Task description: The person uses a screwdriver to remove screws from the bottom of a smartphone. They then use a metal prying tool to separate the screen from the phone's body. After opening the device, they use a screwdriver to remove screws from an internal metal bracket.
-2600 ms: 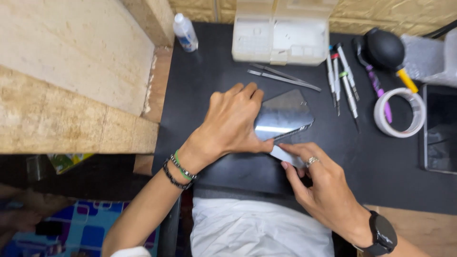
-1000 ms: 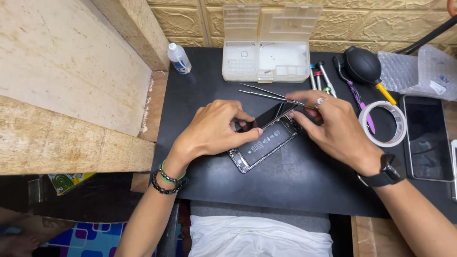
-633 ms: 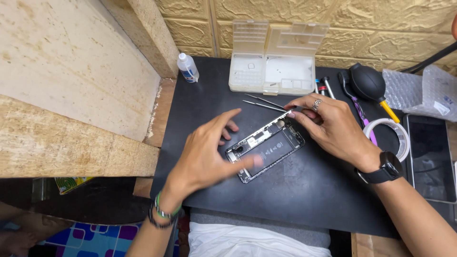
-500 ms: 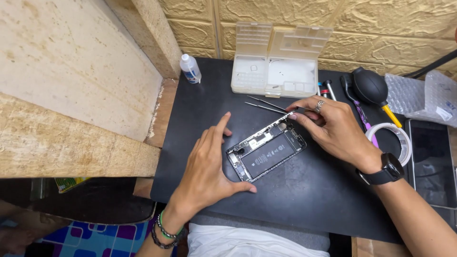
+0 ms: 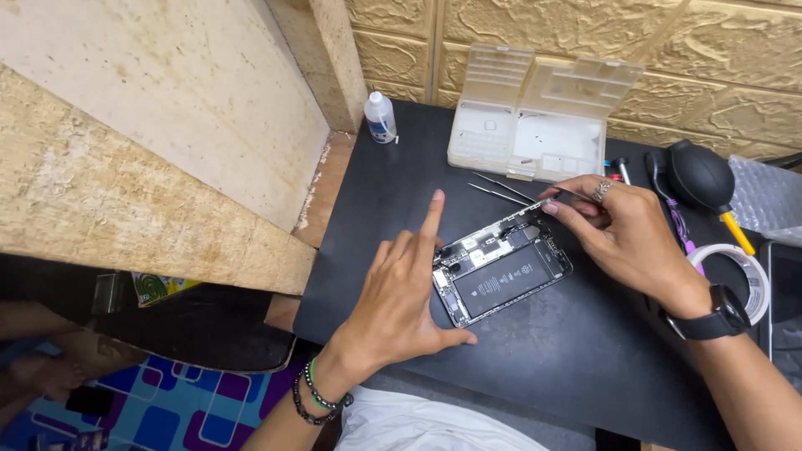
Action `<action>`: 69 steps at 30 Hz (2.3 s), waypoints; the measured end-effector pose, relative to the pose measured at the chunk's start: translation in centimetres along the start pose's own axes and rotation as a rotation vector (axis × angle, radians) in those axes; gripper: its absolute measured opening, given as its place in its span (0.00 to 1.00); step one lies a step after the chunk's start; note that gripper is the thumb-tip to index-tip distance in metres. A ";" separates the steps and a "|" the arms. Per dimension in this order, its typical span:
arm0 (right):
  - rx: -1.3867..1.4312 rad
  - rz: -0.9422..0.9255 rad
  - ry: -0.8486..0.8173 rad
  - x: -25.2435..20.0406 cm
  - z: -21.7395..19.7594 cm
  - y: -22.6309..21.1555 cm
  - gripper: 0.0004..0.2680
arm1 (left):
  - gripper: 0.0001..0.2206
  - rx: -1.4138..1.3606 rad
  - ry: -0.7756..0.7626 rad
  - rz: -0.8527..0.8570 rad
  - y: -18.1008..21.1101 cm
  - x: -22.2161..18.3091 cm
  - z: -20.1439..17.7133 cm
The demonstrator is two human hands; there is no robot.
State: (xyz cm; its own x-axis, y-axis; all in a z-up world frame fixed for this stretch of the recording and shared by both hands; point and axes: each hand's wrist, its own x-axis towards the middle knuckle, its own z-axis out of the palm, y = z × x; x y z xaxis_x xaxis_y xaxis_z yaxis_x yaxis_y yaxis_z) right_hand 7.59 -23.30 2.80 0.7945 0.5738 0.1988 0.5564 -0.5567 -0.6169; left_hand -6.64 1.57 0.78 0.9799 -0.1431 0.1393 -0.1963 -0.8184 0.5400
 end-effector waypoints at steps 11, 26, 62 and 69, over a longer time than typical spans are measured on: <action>0.068 0.042 -0.026 0.1 -0.1 0.1 0.06 | 0.71 -0.007 -0.037 0.040 -1.0 1.0 -0.9; 0.069 0.091 0.053 0.8 0.3 1.1 0.05 | 0.71 -0.174 -0.321 0.035 -4.2 6.7 -4.5; -0.146 0.260 0.280 -2.9 0.5 -0.2 0.12 | 0.26 -0.219 -0.173 -0.197 -4.5 10.2 -2.4; -0.137 0.367 0.233 -7.3 0.9 -0.5 0.09 | 0.25 -0.237 -0.050 -0.174 -4.8 9.6 -1.4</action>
State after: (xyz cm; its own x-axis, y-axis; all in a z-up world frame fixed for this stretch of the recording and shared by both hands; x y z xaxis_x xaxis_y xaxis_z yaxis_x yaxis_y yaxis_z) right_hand 1.35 -26.71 0.99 0.9699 0.1817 0.1619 0.2423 -0.7814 -0.5750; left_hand 3.70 4.87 0.69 0.9990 -0.0441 -0.0101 -0.0227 -0.6811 0.7318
